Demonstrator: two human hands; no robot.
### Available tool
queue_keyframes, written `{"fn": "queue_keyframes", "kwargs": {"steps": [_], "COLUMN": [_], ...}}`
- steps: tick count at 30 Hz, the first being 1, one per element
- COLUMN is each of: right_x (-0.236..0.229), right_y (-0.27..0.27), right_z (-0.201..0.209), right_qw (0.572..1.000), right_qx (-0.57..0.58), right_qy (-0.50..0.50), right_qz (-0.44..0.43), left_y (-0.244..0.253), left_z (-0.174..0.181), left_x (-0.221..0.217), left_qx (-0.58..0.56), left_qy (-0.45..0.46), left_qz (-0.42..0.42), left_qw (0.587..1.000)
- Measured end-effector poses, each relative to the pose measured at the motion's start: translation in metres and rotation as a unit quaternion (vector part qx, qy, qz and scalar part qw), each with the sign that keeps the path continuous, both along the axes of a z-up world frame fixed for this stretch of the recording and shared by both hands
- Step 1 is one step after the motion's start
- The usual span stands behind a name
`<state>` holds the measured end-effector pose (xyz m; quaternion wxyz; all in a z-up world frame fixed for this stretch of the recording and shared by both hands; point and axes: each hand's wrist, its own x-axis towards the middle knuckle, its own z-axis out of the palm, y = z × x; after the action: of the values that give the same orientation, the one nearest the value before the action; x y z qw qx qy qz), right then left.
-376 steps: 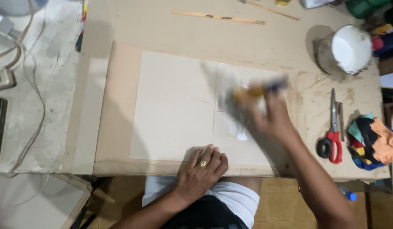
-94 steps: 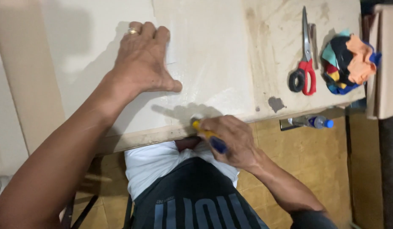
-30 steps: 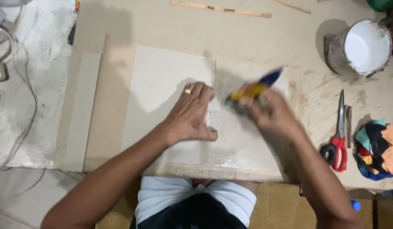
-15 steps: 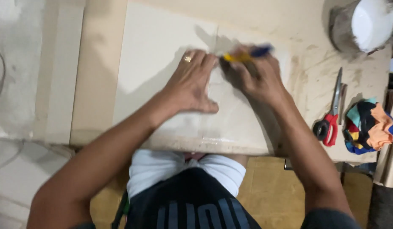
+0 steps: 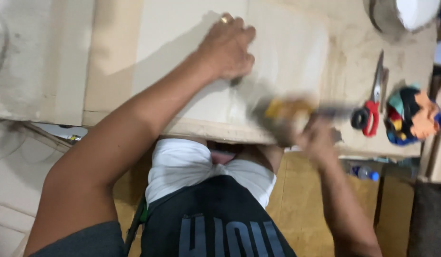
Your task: The person arranges two rectangular pieces of paper on a workbench and applies a white adhesive to their surfaces using a brush. The person then places a third piece of paper on top of the glued sheets.
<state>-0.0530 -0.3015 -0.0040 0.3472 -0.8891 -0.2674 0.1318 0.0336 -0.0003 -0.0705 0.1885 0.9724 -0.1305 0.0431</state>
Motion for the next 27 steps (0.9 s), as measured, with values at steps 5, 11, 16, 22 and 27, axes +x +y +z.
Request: {"fn": "queue_keyframes", "kwargs": {"steps": [5,11,16,22,27], "right_x": [0.048,-0.023,0.031,0.063,-0.008], "right_y": [0.024,-0.019,-0.057,-0.040,-0.073], "right_z": [0.008,0.004,0.012,-0.005,-0.002], "right_qw": [0.969,0.974,0.971,0.991,0.981], "right_qx": [0.046,0.099,0.125,0.043,-0.038], "right_qy": [-0.232,-0.124,-0.194,-0.112,-0.165], "right_qz": [0.067,0.159,-0.057,0.056,0.095], "left_y": [0.004,0.001,0.000,-0.001,-0.002], "left_z": [0.064,0.061,0.076,0.077,0.074], "left_x": [-0.030,-0.027,-0.028,-0.025,-0.022], "left_qx": [-0.038,0.015,0.009,0.055,0.072], "left_qy": [0.146,0.152,0.173,0.211,0.200], "left_qz": [-0.002,0.012,-0.014,0.032,0.029], "left_qw": [0.989,0.988,0.985,0.975,0.977]}}
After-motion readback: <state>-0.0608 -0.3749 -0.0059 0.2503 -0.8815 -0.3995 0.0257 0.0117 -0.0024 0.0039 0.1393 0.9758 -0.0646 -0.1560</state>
